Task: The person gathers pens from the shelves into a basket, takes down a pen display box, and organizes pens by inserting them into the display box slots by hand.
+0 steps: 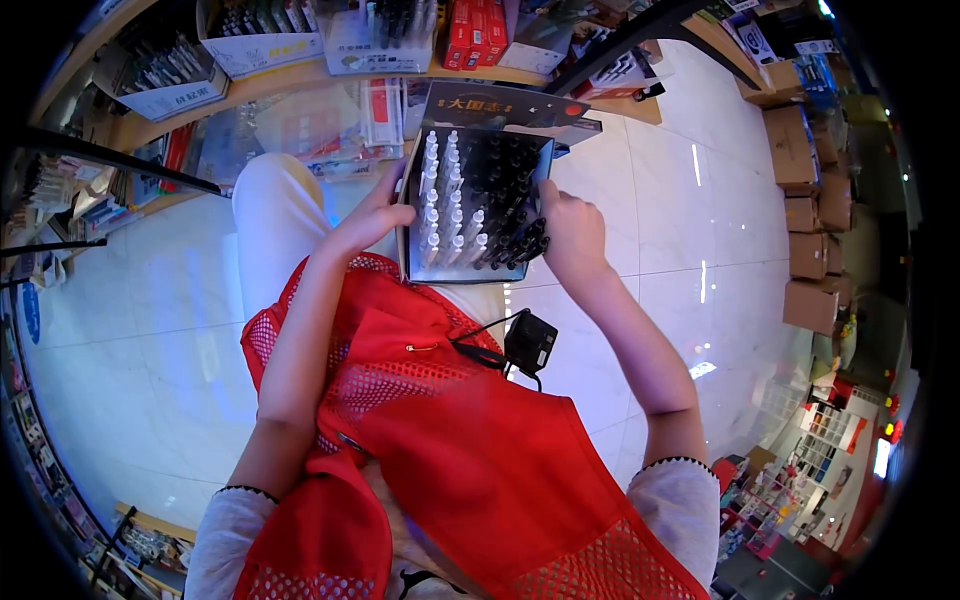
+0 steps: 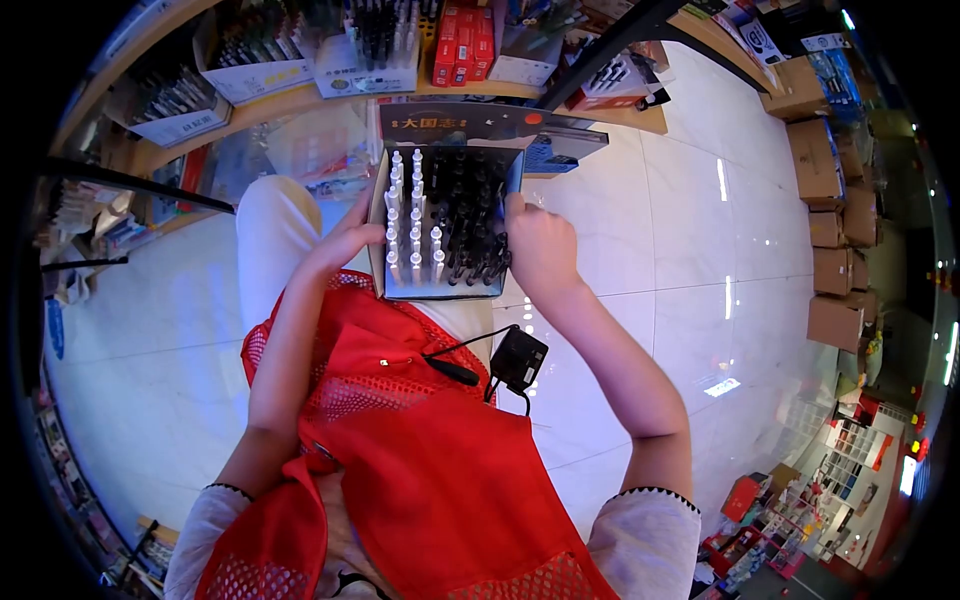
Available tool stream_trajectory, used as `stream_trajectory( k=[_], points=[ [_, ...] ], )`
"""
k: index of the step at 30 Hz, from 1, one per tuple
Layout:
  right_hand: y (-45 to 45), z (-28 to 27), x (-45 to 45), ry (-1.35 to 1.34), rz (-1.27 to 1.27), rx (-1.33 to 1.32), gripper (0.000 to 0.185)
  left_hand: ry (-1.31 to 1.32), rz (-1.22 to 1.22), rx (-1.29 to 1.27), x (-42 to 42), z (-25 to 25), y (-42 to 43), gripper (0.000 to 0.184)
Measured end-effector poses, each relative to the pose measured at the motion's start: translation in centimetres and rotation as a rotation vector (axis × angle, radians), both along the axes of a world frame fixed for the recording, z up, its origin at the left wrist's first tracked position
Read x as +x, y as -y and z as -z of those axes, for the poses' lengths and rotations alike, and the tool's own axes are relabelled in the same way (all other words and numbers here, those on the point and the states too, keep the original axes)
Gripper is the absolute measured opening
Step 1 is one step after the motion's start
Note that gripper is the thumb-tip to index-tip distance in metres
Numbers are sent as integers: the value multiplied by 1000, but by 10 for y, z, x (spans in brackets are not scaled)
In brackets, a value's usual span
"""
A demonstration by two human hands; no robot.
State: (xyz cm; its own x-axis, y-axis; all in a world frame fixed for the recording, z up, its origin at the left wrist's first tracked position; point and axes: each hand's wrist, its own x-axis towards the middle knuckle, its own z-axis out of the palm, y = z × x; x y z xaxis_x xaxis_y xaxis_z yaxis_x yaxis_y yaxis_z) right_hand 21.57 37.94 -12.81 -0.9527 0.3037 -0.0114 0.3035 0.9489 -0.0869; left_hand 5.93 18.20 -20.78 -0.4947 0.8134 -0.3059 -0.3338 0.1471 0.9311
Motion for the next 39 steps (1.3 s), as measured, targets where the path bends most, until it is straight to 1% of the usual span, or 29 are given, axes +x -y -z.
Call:
stream_trajectory(
  k=[2, 5, 9, 11, 14, 17, 20, 21, 23, 24, 26, 29, 32, 35, 38, 39],
  points=[
    [8, 4, 6, 17, 89, -36, 36, -19, 6, 4, 0, -3, 0, 85],
    [15, 6, 10, -14, 149, -57, 36, -57, 18, 11, 0, -4, -2, 84],
    [11, 7, 11, -24, 49, -21, 29, -40, -14, 24, 3, -8, -3, 82],
    [9, 6, 9, -43, -6, -25, 25, -54, -17, 36, 1, 0, -1, 82],
    [-1, 5, 3, 111, -92, 13, 25, -44, -14, 29, 1, -3, 1, 83],
    [-6, -5, -9, 275, -105, 55, 27, -62, -6, -20, 4, -15, 1, 83],
    [-7, -14, -22, 358, -122, 64, 36, -93, 3, -15, 3, -11, 3, 87],
    [-8, -12, -23, 328, -121, 70, 36, -100, 9, -4, 2, -10, 3, 88],
    [-10, -6, -22, 271, -115, 80, 34, -41, 34, -39, -1, -9, 5, 86],
    [-11, -2, -20, 186, -117, 91, 31, -11, 49, -57, -2, -10, 5, 85],
    [-14, 6, -15, 17, -118, 115, 25, -13, 16, -14, -1, -5, 4, 85],
    [-21, 10, -14, -58, -246, 129, 21, 7, 7, -19, -2, -6, 4, 85],
    [-35, 8, -18, -32, -389, 104, 17, 23, 5, -24, 0, -7, 4, 86],
    [-50, -12, -25, -113, -516, 69, 12, 6, -5, -15, -2, 0, 5, 87],
    [-64, -28, -25, -451, -457, -186, 10, 17, -13, -21, -3, 1, 5, 88],
    [-60, -38, -20, -503, -359, -264, 8, 25, -10, -24, -3, 0, 5, 89]
  ],
)
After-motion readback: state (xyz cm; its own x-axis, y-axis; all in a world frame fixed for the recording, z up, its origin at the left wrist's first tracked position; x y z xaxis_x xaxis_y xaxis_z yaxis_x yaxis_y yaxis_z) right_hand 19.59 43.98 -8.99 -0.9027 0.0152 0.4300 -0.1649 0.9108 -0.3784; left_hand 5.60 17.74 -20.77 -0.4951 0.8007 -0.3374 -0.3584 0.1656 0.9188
